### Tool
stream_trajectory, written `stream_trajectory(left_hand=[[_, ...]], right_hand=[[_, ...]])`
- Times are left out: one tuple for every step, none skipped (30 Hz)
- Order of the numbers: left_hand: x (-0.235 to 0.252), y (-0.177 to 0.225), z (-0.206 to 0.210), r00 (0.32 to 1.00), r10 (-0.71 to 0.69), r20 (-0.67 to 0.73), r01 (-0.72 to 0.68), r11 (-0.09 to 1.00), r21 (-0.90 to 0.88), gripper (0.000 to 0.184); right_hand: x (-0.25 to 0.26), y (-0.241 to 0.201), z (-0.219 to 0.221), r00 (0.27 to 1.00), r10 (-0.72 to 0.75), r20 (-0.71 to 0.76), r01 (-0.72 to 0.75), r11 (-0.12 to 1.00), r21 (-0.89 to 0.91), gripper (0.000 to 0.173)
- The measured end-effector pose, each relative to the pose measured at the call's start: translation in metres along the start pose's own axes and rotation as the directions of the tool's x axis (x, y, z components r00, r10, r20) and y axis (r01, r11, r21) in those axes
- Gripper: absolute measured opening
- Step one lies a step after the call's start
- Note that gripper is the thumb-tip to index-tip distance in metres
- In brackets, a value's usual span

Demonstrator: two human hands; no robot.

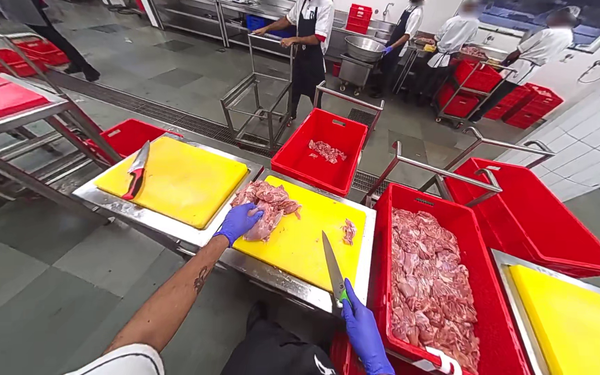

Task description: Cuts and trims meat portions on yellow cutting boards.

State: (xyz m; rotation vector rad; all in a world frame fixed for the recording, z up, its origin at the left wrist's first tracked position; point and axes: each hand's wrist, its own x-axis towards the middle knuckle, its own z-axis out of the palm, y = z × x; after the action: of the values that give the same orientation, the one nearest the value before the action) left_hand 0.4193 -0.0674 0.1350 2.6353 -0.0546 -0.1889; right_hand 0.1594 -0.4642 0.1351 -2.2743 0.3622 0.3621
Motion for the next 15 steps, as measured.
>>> stream_trajectory(left_hand=[[-0.001,0.000,0.000,1.000,0.001,0.000,-0.001,1.000,-0.004,0.049],[-0.001,0.001,-0.001,1.000,0.004,0.000,-0.004,1.000,-0.010,0.049],[-0.002,0.002,-0.001,1.000,0.003,0.001,-0.003,1.000,-0.017,0.050],[-0.003,0.003,-0.001,1.000,0.000,0.003,0.000,1.000,-0.020,0.050],[-0.002,0.003,-0.001,1.000,-0.002,0.005,0.002,1.000,-0.015,0.050],[-0.002,0.003,-0.001,1.000,-0.003,0.003,0.003,1.000,-0.007,0.050],[-0.002,0.002,0.000,1.000,-0.002,0.001,0.002,1.000,0.011,0.051],[-0.002,0.003,0.000,1.000,0.003,-0.008,-0.003,0.999,0.038,0.051],[-0.002,0.004,0.000,1.000,0.009,-0.022,-0.007,0.997,0.074,0.050],[-0.002,0.005,0.000,0.999,0.015,-0.035,-0.011,0.993,0.114,0.049],[-0.003,0.007,-0.002,0.999,0.019,-0.030,-0.015,0.989,0.149,0.048],[-0.003,0.010,-0.004,1.000,0.021,-0.009,-0.019,0.984,0.178,0.047],[-0.004,0.014,-0.007,1.000,0.021,0.018,-0.024,0.979,0.201,0.047],[-0.004,0.018,-0.012,0.999,0.027,0.039,-0.035,0.974,0.223,0.047],[-0.005,0.021,-0.016,0.998,0.034,0.058,-0.047,0.970,0.239,0.047]], right_hand=[[0.000,-0.001,-0.001,1.000,0.001,0.007,-0.001,1.000,0.001,0.052],[0.000,-0.002,-0.001,1.000,-0.003,0.007,0.003,1.000,0.001,0.052],[0.000,-0.002,-0.002,1.000,-0.008,0.004,0.008,1.000,0.003,0.053],[-0.001,-0.002,-0.001,1.000,-0.009,0.002,0.009,1.000,0.001,0.053],[-0.001,-0.002,-0.001,1.000,-0.013,-0.002,0.013,1.000,0.001,0.053],[0.000,-0.001,-0.001,1.000,-0.014,-0.004,0.014,1.000,0.001,0.053],[-0.001,-0.001,-0.001,1.000,-0.012,-0.006,0.012,1.000,0.004,0.053],[0.000,-0.001,-0.001,1.000,-0.007,-0.002,0.007,1.000,0.007,0.053],[0.000,-0.002,-0.001,1.000,-0.004,0.000,0.004,1.000,0.007,0.053],[-0.001,-0.001,-0.001,1.000,-0.004,0.001,0.004,1.000,0.009,0.053],[-0.001,-0.001,-0.001,1.000,-0.002,0.005,0.002,1.000,0.012,0.053],[-0.001,-0.001,-0.001,1.000,0.000,0.006,0.000,1.000,0.015,0.053],[-0.001,-0.001,-0.001,1.000,-0.002,0.002,0.001,1.000,0.018,0.052],[-0.001,-0.002,-0.002,1.000,-0.004,-0.001,0.004,1.000,0.018,0.052],[-0.001,-0.002,-0.002,1.000,-0.005,-0.002,0.005,1.000,0.016,0.052]])
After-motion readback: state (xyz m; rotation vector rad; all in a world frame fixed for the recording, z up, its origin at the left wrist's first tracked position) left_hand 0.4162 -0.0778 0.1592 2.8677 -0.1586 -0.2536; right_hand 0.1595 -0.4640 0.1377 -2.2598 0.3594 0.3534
